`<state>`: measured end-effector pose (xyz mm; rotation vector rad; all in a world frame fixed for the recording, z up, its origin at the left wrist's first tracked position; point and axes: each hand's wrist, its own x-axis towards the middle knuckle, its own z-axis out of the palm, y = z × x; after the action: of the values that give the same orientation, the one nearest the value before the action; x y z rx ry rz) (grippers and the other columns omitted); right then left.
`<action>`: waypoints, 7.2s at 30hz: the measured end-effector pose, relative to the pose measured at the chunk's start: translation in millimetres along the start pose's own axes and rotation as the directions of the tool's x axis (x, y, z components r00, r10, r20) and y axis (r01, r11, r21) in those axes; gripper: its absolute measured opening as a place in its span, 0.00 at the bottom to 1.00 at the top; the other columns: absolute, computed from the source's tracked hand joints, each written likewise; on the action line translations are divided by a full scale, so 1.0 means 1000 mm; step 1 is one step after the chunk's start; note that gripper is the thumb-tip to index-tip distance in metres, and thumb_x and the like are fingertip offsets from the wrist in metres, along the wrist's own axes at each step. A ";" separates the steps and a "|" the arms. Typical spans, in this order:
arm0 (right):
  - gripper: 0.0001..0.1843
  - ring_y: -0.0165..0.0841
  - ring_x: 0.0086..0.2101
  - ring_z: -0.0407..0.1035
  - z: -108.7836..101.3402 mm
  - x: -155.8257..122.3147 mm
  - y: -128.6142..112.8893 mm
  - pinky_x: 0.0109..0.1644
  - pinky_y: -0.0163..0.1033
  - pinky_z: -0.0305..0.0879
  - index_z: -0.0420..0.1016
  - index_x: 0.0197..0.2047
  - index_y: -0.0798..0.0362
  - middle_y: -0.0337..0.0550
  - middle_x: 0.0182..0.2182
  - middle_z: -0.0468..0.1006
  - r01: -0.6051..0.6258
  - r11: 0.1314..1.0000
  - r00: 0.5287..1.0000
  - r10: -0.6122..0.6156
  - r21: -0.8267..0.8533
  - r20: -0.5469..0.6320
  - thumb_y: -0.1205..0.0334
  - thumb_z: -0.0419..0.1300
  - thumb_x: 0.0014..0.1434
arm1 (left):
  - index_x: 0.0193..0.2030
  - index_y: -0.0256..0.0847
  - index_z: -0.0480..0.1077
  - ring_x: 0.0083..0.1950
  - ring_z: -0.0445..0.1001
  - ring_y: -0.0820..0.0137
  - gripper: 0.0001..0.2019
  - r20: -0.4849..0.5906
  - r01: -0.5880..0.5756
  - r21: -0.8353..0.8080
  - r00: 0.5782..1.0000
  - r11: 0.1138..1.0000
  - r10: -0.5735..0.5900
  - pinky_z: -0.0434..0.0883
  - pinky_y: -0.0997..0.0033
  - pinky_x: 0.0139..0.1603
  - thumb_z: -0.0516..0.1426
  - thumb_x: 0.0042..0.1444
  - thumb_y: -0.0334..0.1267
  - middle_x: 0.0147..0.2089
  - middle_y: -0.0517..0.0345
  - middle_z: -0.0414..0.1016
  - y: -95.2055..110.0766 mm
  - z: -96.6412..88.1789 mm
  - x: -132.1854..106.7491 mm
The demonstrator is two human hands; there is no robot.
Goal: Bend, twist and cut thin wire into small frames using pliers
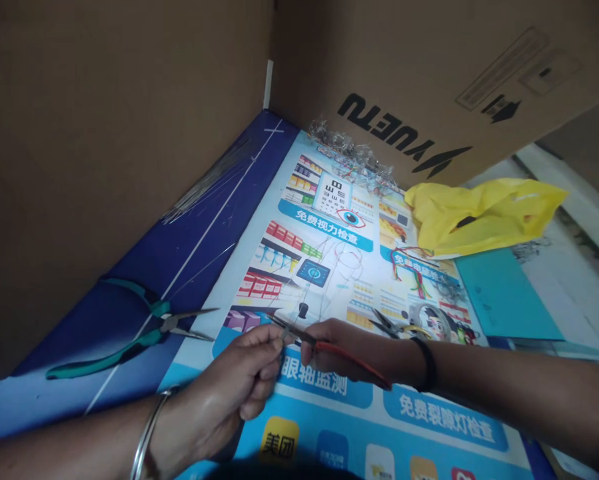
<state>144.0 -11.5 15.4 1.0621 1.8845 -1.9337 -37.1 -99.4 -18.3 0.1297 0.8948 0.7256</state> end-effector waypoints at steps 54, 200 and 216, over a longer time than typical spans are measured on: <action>0.10 0.36 0.32 0.74 -0.005 -0.016 0.039 0.48 0.43 0.65 0.70 0.23 0.57 0.45 0.25 0.77 0.629 0.276 0.762 -0.036 0.727 -0.646 0.70 0.68 0.38 | 0.49 0.35 0.67 0.45 0.72 0.66 0.14 0.066 0.303 0.863 0.726 -0.405 0.685 0.72 0.58 0.45 0.54 0.61 0.41 0.48 0.51 0.71 0.073 0.049 0.080; 0.19 0.30 0.32 0.64 -0.011 -0.005 0.000 0.40 0.36 0.61 0.71 0.33 0.51 0.39 0.27 0.67 0.590 0.747 0.070 -0.427 -0.307 -0.902 0.49 0.46 0.64 | 0.36 0.40 0.71 0.39 0.72 0.71 0.09 0.215 -0.849 0.196 0.525 0.491 0.823 0.66 0.69 0.49 0.59 0.54 0.43 0.36 0.58 0.74 0.043 0.051 0.084; 0.08 0.35 0.37 0.67 -0.011 -0.007 0.020 0.44 0.40 0.61 0.73 0.34 0.52 0.46 0.34 0.73 0.211 0.806 0.356 -0.590 -0.553 -0.725 0.65 0.52 0.61 | 0.36 0.39 0.73 0.41 0.71 0.69 0.09 0.210 -0.778 0.414 0.586 0.472 0.782 0.65 0.72 0.47 0.58 0.54 0.42 0.38 0.56 0.75 0.029 0.046 0.095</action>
<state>164.6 -5.5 5.7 1.7999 3.2003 -1.0331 20.7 -9.6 -40.7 1.0510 0.9966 1.3612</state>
